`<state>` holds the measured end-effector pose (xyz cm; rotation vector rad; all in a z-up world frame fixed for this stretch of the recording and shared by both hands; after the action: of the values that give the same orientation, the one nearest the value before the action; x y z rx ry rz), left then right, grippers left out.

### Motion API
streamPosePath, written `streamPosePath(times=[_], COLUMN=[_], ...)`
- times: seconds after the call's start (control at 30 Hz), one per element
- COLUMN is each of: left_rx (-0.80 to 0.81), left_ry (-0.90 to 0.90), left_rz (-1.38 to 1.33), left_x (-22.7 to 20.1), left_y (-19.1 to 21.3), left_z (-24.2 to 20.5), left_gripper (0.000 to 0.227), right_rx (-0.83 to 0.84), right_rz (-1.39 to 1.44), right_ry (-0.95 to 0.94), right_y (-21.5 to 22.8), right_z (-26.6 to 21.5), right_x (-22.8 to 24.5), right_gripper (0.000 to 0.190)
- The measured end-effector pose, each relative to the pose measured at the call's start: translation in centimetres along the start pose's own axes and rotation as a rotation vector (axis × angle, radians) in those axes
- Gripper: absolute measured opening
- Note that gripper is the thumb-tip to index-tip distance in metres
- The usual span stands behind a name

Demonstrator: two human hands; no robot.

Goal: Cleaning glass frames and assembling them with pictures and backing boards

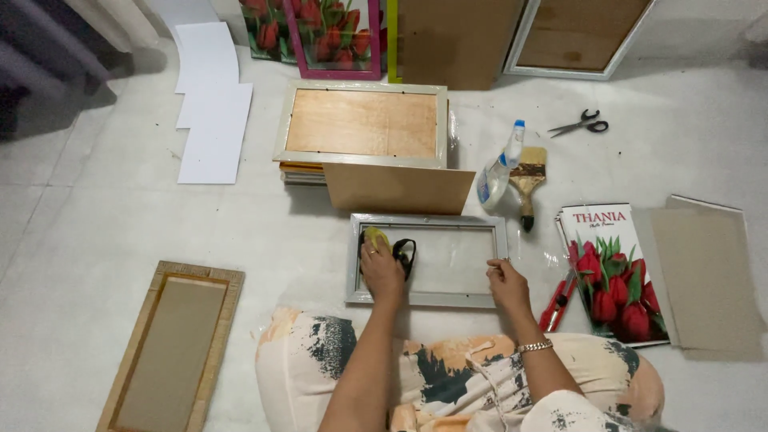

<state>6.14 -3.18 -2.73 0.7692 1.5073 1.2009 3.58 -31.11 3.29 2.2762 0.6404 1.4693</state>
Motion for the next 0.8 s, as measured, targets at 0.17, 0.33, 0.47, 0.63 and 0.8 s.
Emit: streamPosePath(times=[0.17,0.33,0.47,0.63,0.8], left_rx=[0.067,-0.187,0.127,0.269,0.156], left_ry=[-0.179,-0.516,-0.755,-0.637,-0.24], left_rz=[-0.062,-0.081,-0.059,-0.014,0.088], left_x=[-8.2,-14.1,-14.0,-7.8,1.4], left_y=[0.2,-6.2,-8.0,-4.6,-3.7], left_z=[-2.6,-4.5,-4.0,-1.5,1.1], left_gripper=[0.065,0.042,0.055,0.061,0.073], right_rx=[-0.036,-0.126,-0.148,-0.123,-0.124], right_rz=[-0.06,-0.126,-0.094,-0.068,-0.007], right_ry=[-0.017,0.022,0.01,-0.023,-0.034], right_y=[-0.6,-0.2,-0.3,-0.1,-0.4], right_z=[3.5,4.4,5.0,5.0,4.9], right_x=[-3.6,-4.7,-5.8,-6.0,-6.0], right_gripper=[0.027,0.027,0.025,0.028,0.025])
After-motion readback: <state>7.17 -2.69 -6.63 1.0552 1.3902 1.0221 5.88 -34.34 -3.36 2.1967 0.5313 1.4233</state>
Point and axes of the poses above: each hand's wrist, its own z-axis towards the middle knuckle, its own y-axis out of the back of the hand, x = y × z, the point moved 2 cm from there along z, towards the middle knuckle, and after that the axes turned 10 degrees about x, right-handed, at the moved point
